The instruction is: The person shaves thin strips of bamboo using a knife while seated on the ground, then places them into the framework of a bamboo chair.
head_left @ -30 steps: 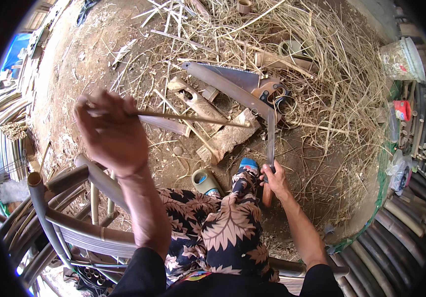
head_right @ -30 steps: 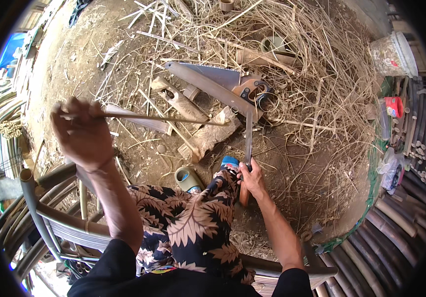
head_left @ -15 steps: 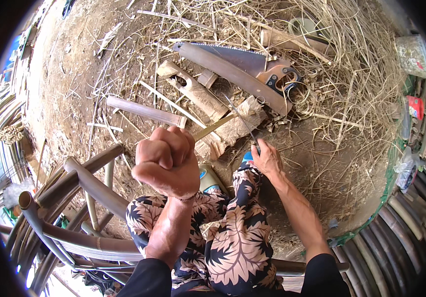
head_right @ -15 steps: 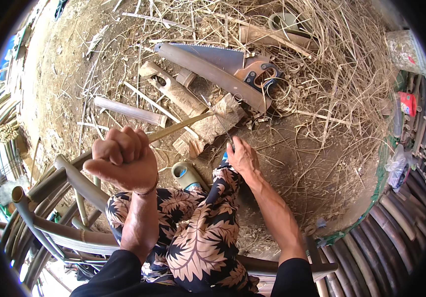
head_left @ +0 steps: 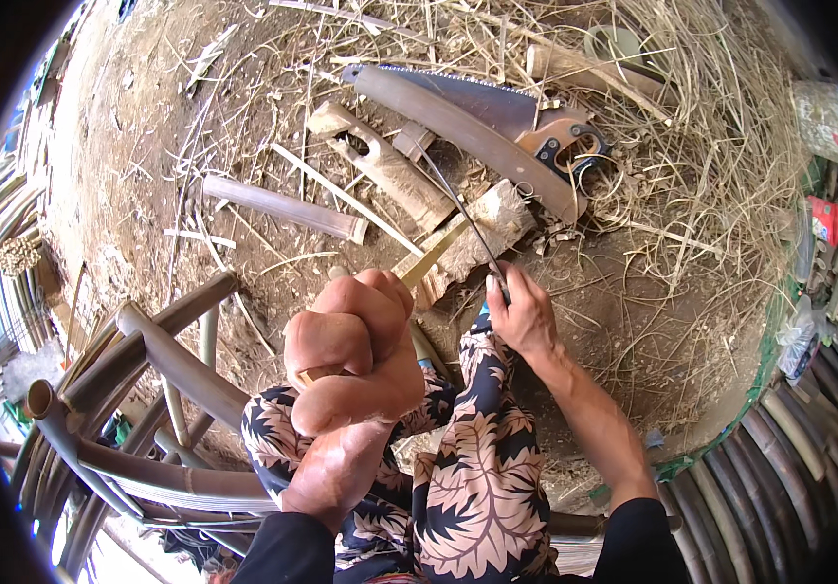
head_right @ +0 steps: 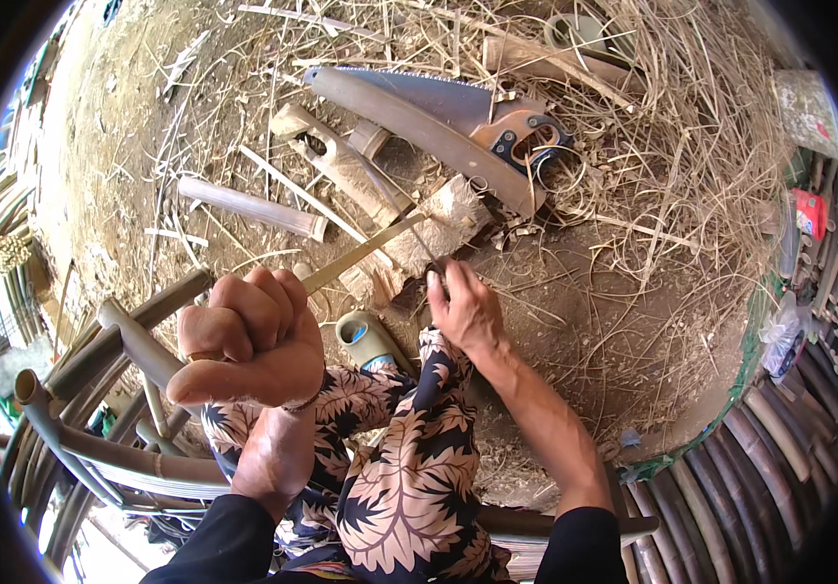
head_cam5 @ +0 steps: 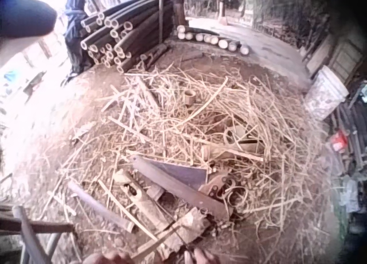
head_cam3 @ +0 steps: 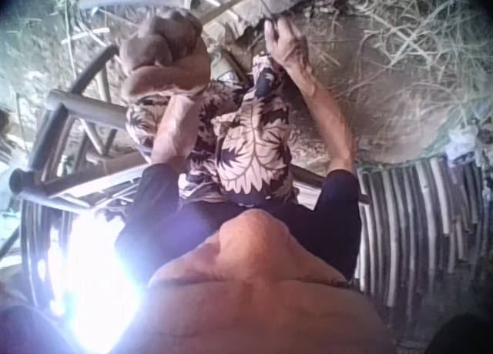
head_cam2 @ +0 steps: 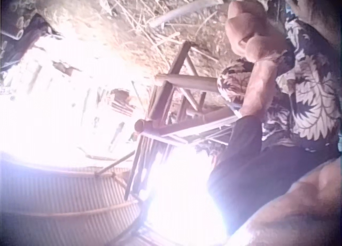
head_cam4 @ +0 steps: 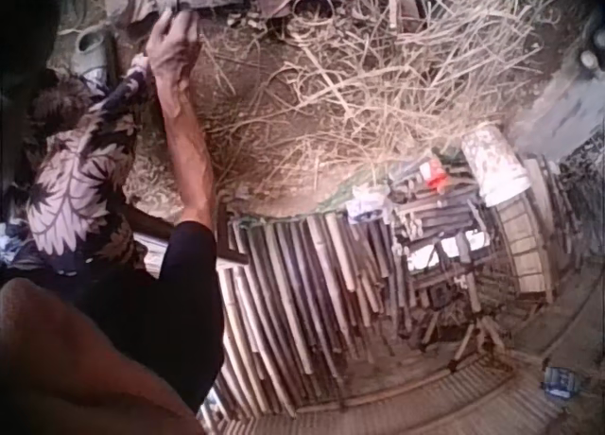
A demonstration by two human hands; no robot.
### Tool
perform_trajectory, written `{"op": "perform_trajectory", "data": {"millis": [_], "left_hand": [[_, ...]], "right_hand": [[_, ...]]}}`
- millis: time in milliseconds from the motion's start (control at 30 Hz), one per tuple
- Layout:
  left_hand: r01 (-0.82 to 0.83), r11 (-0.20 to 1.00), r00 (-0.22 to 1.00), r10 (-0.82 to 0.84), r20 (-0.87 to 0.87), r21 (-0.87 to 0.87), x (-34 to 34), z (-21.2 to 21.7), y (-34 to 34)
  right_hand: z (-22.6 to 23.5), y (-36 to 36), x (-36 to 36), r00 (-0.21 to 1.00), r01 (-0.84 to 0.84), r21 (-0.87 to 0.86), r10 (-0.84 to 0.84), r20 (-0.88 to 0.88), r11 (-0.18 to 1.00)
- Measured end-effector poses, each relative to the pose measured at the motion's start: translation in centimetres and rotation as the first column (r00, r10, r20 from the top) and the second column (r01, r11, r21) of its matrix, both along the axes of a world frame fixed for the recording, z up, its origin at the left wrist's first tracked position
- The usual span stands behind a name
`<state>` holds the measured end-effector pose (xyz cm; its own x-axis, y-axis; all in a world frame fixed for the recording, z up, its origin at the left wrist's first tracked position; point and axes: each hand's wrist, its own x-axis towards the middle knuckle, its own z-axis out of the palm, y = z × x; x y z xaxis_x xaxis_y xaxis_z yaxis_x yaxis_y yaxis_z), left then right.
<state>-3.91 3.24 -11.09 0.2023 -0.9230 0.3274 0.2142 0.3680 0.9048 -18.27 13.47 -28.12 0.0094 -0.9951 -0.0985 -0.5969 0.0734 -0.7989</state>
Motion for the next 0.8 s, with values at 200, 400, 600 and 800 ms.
{"op": "perform_trajectory", "data": {"millis": [200, 400, 600, 800], "left_hand": [[-0.054, 0.997, 0.998, 0.052, 0.038, 0.059, -1.6, 1.1, -0.4], [-0.023, 0.992, 0.986, 0.002, 0.167, 0.124, 1.0, 1.9, 0.7], [0.078, 0.559, 0.731, -0.595, 0.333, 0.826, 10.1, 9.6, 5.7], [0.377, -0.168, 0.819, -0.398, -0.413, 0.911, 12.7, 7.1, 11.7]], "right_hand": [[-5.9, 0.6, -1.8, 0.973, 0.059, 0.48, 0.058, -0.225, 0.875], [-0.2, 0.2, -1.2, 0.99, 0.072, 0.219, -0.042, -0.138, 0.973], [8.0, 3.8, -5.8, 0.96, 0.27, 0.291, -0.234, -0.153, 0.918], [16.3, 7.5, -8.7, 0.932, 0.266, 0.095, -0.232, -0.277, 0.959]]}}
